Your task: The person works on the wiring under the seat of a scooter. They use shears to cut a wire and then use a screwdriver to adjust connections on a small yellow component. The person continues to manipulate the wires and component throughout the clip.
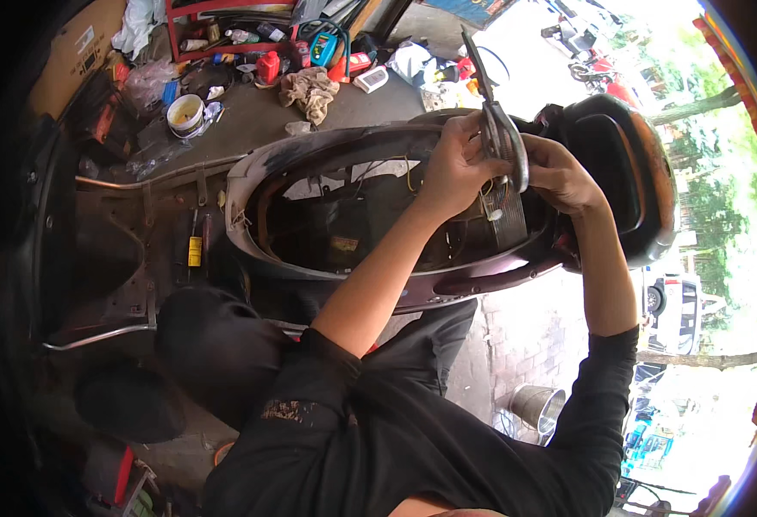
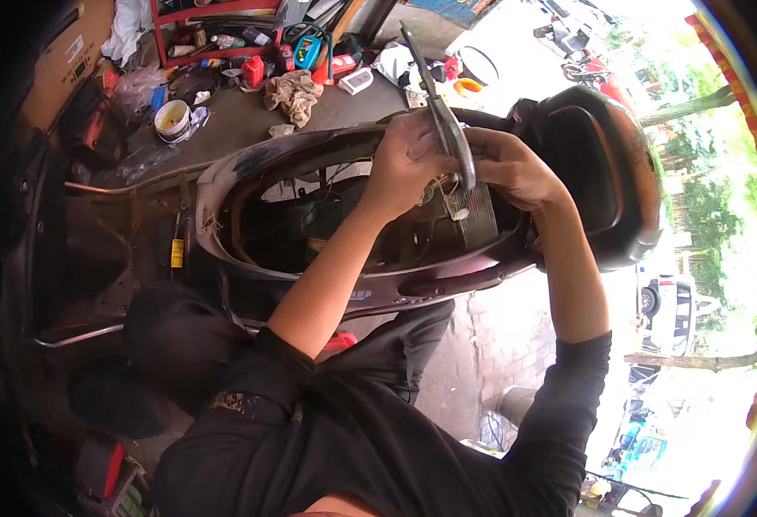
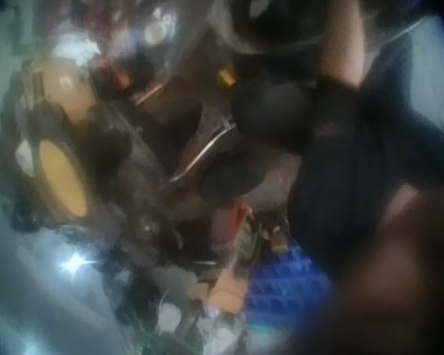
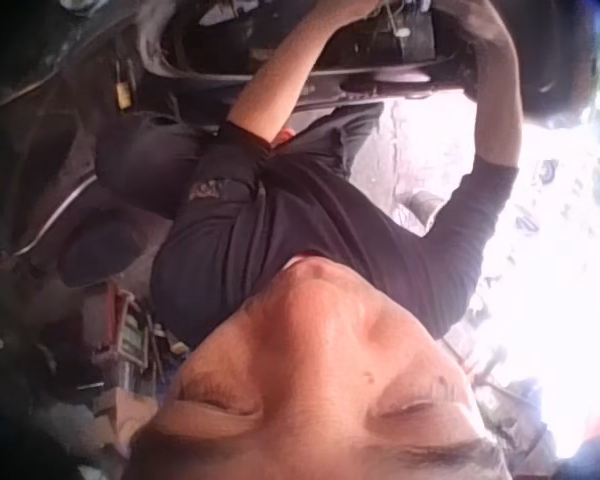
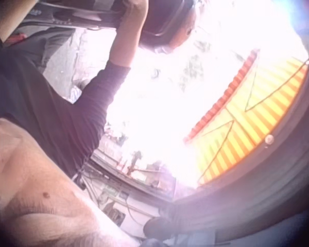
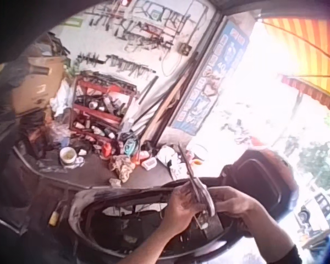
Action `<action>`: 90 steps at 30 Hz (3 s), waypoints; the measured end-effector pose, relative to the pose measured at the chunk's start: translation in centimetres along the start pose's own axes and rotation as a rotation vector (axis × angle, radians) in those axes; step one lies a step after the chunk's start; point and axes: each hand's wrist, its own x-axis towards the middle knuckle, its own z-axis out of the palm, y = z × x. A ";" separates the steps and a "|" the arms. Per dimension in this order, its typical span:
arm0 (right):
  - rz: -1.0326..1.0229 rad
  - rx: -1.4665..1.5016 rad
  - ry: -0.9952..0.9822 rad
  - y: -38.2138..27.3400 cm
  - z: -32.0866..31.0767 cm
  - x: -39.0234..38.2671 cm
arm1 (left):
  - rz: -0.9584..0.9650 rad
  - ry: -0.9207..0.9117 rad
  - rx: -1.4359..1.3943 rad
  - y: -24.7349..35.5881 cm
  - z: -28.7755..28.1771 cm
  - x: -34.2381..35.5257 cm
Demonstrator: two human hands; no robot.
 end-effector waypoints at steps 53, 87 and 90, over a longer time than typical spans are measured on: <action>1.018 -0.900 -0.282 6.2 1.0 19.7 | -0.414 1.121 0.223 -13.7 -15.5 -2.4; 0.576 -1.098 -0.496 4.1 -3.7 14.5 | -0.399 1.463 -0.589 -9.2 -15.9 -1.6; 0.603 -0.915 -0.207 3.8 -3.7 11.6 | -0.533 1.415 -0.465 -8.1 -15.2 -1.9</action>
